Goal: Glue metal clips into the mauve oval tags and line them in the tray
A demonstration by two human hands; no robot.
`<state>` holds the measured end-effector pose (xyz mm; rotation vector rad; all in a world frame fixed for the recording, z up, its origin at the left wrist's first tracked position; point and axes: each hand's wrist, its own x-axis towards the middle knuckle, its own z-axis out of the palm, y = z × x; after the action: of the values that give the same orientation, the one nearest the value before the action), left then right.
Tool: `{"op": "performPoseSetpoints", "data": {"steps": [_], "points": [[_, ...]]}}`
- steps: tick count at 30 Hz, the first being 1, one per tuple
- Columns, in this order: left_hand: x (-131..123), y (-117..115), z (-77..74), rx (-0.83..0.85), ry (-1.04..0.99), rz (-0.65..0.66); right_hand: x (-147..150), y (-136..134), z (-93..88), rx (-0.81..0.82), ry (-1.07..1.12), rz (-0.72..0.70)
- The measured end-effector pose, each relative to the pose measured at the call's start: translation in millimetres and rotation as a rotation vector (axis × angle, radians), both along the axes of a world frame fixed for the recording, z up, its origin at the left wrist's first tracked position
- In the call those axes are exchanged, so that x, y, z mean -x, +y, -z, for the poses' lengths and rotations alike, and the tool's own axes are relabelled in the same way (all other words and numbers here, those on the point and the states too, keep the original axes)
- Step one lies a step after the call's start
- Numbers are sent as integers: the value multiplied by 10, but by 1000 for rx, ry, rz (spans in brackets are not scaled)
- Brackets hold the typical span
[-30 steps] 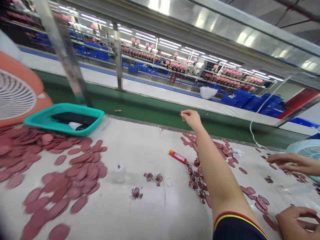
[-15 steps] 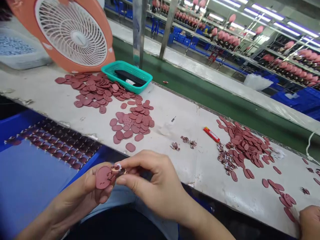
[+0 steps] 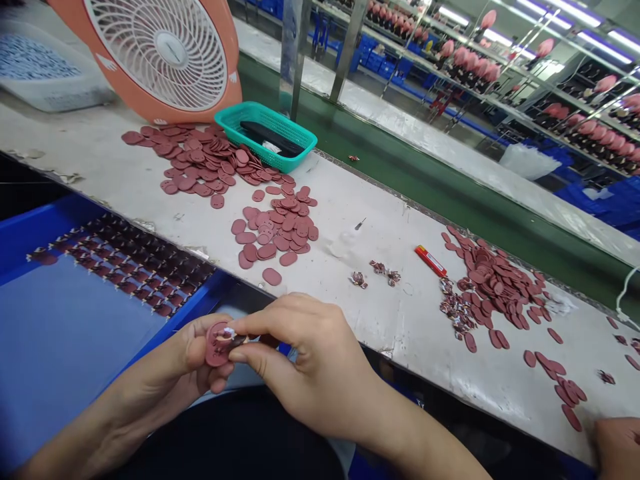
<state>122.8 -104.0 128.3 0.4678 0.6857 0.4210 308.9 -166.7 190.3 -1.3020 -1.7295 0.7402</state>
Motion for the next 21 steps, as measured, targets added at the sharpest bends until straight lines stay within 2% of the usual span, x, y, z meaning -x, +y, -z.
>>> {"op": "performPoseSetpoints", "data": {"steps": [10,21], "points": [[24,-37,75,53,-28,-5,-38,74,-68,-10,-91,-61],[-23,0,26,26,17,6,-43,82,-94,-57,-200,-111]]}}
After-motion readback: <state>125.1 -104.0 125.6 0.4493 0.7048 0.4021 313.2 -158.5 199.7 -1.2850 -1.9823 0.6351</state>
